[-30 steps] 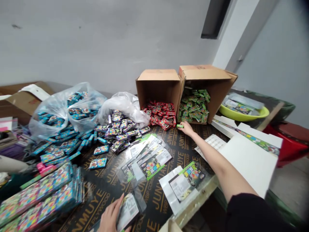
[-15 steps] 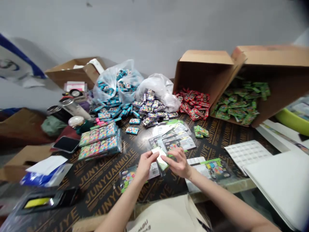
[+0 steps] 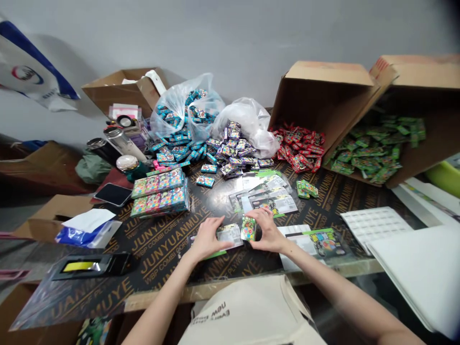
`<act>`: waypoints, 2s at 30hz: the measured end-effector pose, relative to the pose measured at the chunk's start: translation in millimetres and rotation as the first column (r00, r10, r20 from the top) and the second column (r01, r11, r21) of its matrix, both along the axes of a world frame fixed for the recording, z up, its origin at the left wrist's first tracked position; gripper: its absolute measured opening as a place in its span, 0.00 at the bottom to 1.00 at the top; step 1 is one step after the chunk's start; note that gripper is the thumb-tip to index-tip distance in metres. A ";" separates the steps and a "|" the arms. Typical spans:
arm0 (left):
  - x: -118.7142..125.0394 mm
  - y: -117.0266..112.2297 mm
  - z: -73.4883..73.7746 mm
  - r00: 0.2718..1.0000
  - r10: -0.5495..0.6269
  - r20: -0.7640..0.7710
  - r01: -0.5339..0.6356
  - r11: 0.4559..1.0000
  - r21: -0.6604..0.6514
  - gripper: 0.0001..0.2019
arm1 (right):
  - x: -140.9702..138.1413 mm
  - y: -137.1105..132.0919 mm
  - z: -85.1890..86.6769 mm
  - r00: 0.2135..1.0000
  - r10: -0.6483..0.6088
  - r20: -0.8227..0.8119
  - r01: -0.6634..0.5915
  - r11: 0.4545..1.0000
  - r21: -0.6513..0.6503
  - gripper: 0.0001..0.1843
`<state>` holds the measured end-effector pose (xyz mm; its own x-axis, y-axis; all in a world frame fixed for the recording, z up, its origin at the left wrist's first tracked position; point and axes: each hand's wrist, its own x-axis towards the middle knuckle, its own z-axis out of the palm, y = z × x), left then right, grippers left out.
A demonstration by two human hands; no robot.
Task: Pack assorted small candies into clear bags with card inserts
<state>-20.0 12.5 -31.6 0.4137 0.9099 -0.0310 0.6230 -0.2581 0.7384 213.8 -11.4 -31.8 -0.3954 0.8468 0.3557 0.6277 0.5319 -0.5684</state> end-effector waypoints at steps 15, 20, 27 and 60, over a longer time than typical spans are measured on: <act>-11.1 -17.0 -2.4 0.986 -0.140 -0.092 0.154 0.974 0.164 0.52 | 11.0 3.1 -5.5 0.955 0.190 -0.229 -0.268 0.885 -0.381 0.54; 7.6 -11.1 5.5 0.950 0.253 0.185 -0.271 0.960 0.078 0.44 | -28.8 9.7 2.7 0.631 -0.374 -0.680 -0.084 0.838 -0.539 0.47; 58.2 -25.6 -1.8 0.404 0.606 0.685 -0.299 0.795 -0.527 0.19 | -70.9 24.0 22.7 0.177 -0.718 -0.674 -0.073 0.673 -0.736 0.23; 24.9 34.9 55.1 0.879 0.096 0.466 0.013 0.974 -0.226 0.04 | -23.3 17.4 29.8 0.612 -0.407 -0.678 -0.040 0.840 -0.541 0.07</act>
<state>5.0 47.4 23.6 0.3905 0.9198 -0.0393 0.1932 -0.0401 0.9803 190.5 6.0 -2.0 0.0050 0.9999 -0.0126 -0.0860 -0.0121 -0.9962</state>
